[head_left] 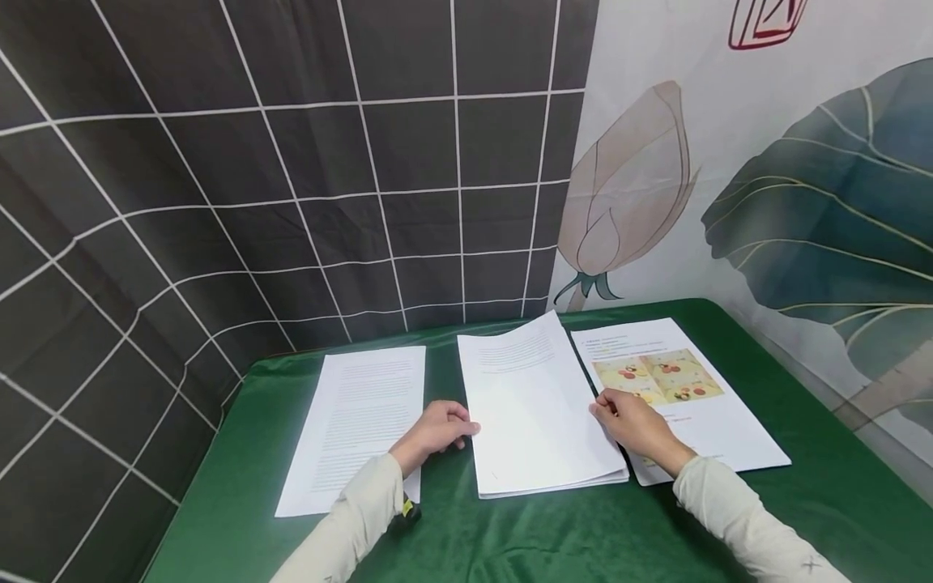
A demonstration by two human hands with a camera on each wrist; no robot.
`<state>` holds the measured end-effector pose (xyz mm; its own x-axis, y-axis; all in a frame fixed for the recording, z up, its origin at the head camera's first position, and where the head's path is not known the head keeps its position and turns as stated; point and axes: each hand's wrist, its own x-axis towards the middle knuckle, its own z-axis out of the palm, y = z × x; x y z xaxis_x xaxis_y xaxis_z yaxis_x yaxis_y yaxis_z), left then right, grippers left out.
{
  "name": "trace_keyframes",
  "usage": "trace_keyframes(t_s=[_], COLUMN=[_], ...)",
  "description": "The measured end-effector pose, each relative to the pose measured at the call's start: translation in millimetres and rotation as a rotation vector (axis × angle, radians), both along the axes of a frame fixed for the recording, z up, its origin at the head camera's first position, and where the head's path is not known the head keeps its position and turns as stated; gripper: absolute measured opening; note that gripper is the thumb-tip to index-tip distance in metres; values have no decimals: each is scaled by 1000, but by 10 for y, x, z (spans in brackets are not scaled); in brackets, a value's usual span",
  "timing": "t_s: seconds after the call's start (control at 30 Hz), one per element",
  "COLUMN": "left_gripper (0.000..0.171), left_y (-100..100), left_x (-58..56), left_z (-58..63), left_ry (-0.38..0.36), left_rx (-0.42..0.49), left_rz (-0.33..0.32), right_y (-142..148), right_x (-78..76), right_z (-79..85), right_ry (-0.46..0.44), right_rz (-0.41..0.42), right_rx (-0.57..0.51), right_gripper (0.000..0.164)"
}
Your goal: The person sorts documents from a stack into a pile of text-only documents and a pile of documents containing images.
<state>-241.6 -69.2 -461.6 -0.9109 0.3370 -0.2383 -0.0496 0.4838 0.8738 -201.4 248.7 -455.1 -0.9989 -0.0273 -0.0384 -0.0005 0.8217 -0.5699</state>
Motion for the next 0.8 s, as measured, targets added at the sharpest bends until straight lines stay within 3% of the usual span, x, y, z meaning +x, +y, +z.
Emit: trace_keyframes(t_s=[0.47,0.8], left_gripper=[21,24], left_y=[54,50], left_x=[-12,-5], left_z=[-54,-67], left_ry=[64,38], left_rx=[-72,-63], left_rz=[-8,17], right_y=[63,88], right_x=[26,34], right_z=[-48,-19], right_ry=[-36,-24], right_rz=[-22,-27], right_rx=[3,27], right_gripper=[14,18])
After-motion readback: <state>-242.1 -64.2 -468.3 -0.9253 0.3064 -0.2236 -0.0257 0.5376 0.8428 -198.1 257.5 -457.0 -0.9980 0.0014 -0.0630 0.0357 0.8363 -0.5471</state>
